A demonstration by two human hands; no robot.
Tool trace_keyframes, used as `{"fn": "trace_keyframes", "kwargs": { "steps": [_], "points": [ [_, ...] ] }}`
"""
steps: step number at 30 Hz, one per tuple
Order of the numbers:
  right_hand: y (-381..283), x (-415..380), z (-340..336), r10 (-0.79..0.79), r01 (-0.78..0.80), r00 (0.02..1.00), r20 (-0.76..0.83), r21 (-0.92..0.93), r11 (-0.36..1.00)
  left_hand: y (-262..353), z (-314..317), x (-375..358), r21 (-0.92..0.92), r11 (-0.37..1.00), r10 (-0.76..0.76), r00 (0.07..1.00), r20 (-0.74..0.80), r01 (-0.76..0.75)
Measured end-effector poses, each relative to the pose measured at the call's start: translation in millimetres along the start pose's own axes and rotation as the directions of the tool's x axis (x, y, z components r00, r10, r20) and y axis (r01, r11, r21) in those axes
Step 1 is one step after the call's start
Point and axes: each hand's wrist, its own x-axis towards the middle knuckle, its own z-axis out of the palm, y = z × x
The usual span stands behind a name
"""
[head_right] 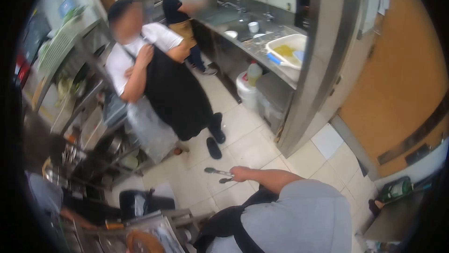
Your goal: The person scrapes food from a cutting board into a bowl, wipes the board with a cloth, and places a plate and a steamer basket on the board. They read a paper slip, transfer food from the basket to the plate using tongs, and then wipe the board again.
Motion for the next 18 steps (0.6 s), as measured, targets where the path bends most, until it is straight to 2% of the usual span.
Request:
{"fn": "trace_keyframes", "kwargs": {
  "steps": [1, 2, 3, 4, 6, 7, 8, 10, 11, 13, 14, 18],
  "points": [
    [11.7, 7.4, -2.9, -0.059, 0.059, 0.997, -0.050, -0.002, 0.998, -25.3, 14.1, 61.3, 0.026, 0.998, -0.056, 0.996, -0.067, 0.057],
    [16.9, 6.7, -13.9, 0.036, -0.036, 0.999, 0.015, 0.022, 0.999, -18.3, 61.0, 104.4, 0.577, 0.792, 0.205, 0.977, 0.054, -0.198],
    [35.2, 11.5, -17.7, 0.028, -0.029, 0.999, 0.034, 0.027, 0.999, -25.9, 108.7, 165.2, 0.227, 0.974, -0.010, 0.999, 0.031, 0.003],
    [55.9, 8.2, -26.7, 0.058, -0.059, 0.997, 0.043, 0.038, 0.997, -63.3, 149.7, 238.7, 0.014, 0.963, 0.263, 0.947, 0.185, -0.270],
    [92.7, -7.0, -44.4, 0.103, -0.106, 0.994, 0.038, 0.078, 0.991, -42.4, 290.5, 283.3, -0.005, 0.989, 0.146, 0.958, 0.247, -0.150],
    [111.3, -21.3, -56.4, 0.194, -0.196, 0.981, 0.026, 0.115, 0.974, -31.1, 361.5, 304.8, -0.008, 0.996, 0.087, 0.957, 0.277, -0.088],
    [128.1, -33.1, -65.3, 0.279, -0.279, 0.960, 0.023, 0.155, 0.948, -5.5, 435.4, 297.4, -0.090, 0.996, 0.030, 0.937, 0.348, 0.002],
    [172.0, -51.1, -82.2, 0.367, -0.363, 0.930, 0.008, 0.159, 0.918, 22.0, 554.9, 306.9, -0.136, 0.990, 0.048, 0.822, 0.568, 0.037],
    [201.7, -58.6, -79.9, 0.383, -0.367, 0.921, -0.068, 0.170, 0.914, 44.0, 606.1, 295.7, -0.114, 0.991, 0.020, 0.767, 0.642, 0.069],
    [240.2, -80.9, -89.6, 0.426, -0.394, 0.890, -0.164, 0.195, 0.898, 67.3, 697.0, 285.4, -0.102, 0.992, 0.024, 0.680, 0.733, 0.075],
    [246.0, -94.1, -101.1, 0.477, -0.437, 0.862, -0.170, 0.228, 0.870, 82.1, 737.2, 270.3, -0.124, 0.986, 0.016, 0.661, 0.750, 0.116],
    [255.1, -130.3, -137.9, 0.638, -0.563, 0.754, -0.154, 0.349, 0.749, 105.0, 852.6, 238.1, -0.026, 0.997, -0.016, 0.544, 0.839, 0.070]
  ]
}}
